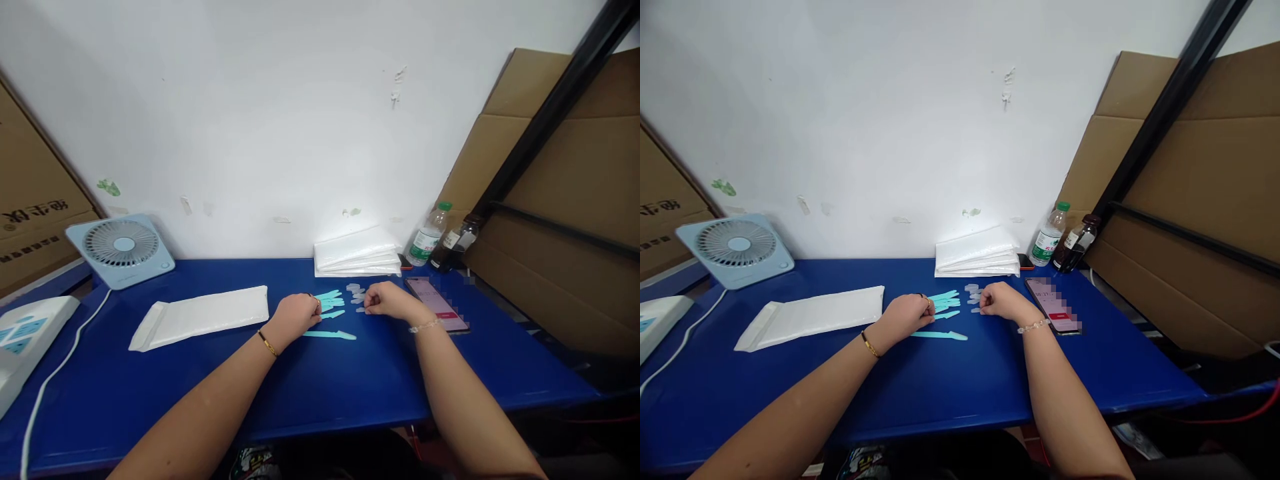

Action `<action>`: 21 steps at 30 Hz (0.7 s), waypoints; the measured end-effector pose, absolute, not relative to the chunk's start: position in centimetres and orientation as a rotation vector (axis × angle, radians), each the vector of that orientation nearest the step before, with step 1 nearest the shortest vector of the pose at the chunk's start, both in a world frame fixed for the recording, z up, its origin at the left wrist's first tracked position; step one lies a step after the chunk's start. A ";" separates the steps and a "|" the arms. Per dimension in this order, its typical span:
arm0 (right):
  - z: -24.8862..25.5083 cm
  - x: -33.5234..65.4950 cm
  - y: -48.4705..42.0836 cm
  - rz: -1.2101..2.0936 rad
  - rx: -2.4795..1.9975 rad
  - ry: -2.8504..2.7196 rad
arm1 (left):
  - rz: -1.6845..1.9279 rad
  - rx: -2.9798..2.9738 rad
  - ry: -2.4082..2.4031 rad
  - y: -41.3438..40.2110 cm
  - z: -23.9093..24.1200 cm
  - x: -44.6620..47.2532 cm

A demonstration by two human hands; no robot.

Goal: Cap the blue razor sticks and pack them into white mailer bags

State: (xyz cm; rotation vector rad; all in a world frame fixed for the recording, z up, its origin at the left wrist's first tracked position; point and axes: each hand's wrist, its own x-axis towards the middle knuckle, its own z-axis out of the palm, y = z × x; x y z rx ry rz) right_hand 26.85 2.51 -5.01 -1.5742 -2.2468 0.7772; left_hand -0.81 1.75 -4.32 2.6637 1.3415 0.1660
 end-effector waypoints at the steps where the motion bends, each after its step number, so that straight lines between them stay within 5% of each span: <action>1: -5.0 26.4 2.4 0.818 -1.527 -2.253 | 0.163 2.665 1.331 1.8 -4.4 -0.8; 21: -5.4 24.1 2.0 0.903 -1.407 -2.233 | 0.203 2.561 1.274 2.7 -4.7 -1.4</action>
